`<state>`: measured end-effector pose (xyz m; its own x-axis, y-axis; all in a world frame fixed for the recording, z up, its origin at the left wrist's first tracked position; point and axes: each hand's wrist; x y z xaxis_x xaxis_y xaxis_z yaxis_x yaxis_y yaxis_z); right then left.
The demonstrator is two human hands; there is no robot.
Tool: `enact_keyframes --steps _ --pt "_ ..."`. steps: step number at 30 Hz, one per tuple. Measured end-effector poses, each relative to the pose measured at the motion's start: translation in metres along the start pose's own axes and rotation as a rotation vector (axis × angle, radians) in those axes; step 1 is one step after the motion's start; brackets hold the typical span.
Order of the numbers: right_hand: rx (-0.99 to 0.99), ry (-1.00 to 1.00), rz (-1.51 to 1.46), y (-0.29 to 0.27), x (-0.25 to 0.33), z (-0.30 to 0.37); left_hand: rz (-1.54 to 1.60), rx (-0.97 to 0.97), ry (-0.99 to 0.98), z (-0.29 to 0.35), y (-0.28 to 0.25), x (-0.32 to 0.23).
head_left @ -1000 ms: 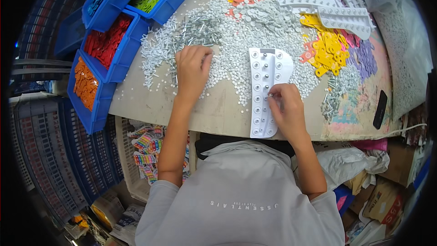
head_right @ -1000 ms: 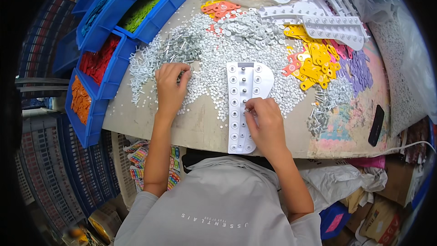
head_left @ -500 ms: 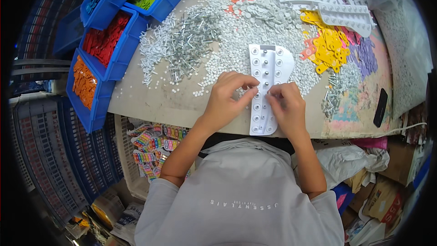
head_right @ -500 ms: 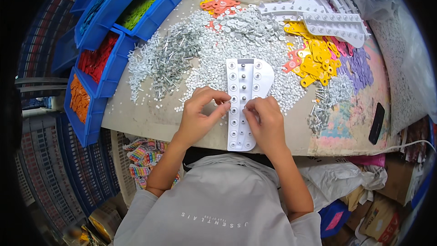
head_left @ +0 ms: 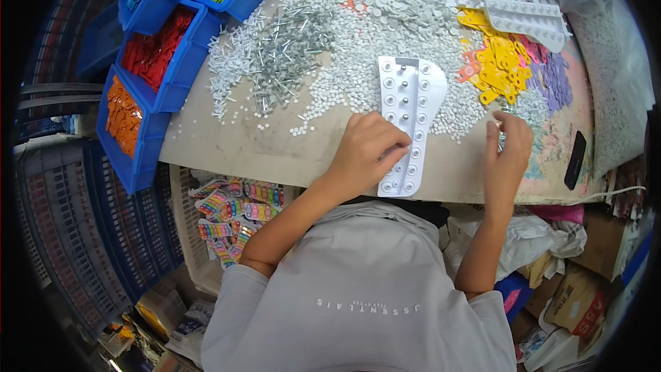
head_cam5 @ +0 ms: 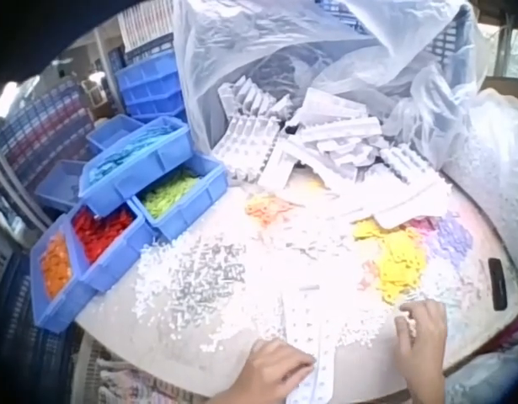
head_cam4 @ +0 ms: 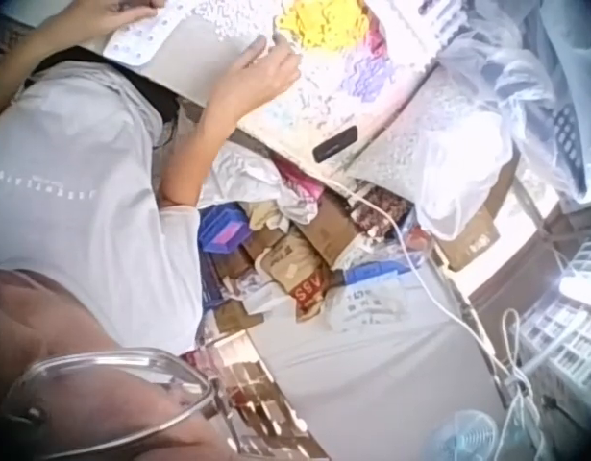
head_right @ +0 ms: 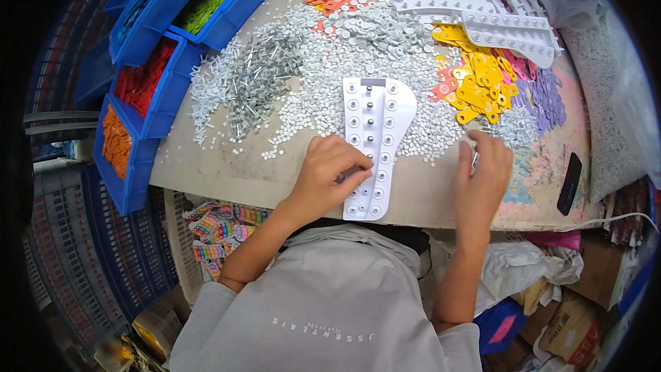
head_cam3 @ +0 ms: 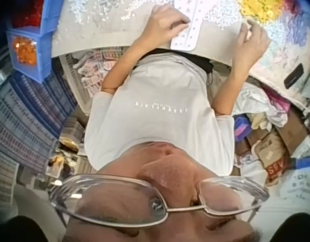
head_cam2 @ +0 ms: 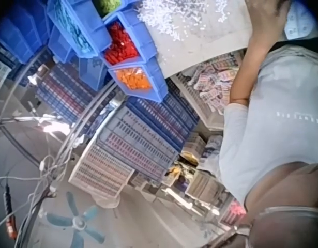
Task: Assemble a toy xylophone by inserting various components into a plastic base.
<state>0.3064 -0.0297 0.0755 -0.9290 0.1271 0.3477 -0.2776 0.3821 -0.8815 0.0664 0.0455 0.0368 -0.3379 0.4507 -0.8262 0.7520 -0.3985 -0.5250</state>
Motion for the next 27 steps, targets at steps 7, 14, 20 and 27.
enact_keyframes --steps 7,14,20,27 --pt "0.107 0.111 0.169 0.003 -0.048 0.020 -0.131 -0.011 0.086 0.003 0.008 0.004" --pt "0.066 0.116 0.158 0.016 -0.054 0.018 -0.156 -0.037 0.162 -0.005 -0.011 0.005" --pt "0.043 0.070 0.237 0.024 -0.061 0.015 -0.668 -0.374 -0.085 -0.042 -0.068 0.069" --pt "-0.107 0.195 -0.215 0.014 -0.047 0.019 -0.678 -0.323 -0.113 -0.043 -0.073 0.087"
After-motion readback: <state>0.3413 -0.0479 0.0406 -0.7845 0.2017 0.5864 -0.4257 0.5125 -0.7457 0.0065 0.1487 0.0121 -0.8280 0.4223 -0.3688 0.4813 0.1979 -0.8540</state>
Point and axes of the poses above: each hand's wrist, its own z-axis away from the middle knuckle, its own y-axis out of the palm, x = y × z, and after that the axes turned 7 degrees about -y, right-handed
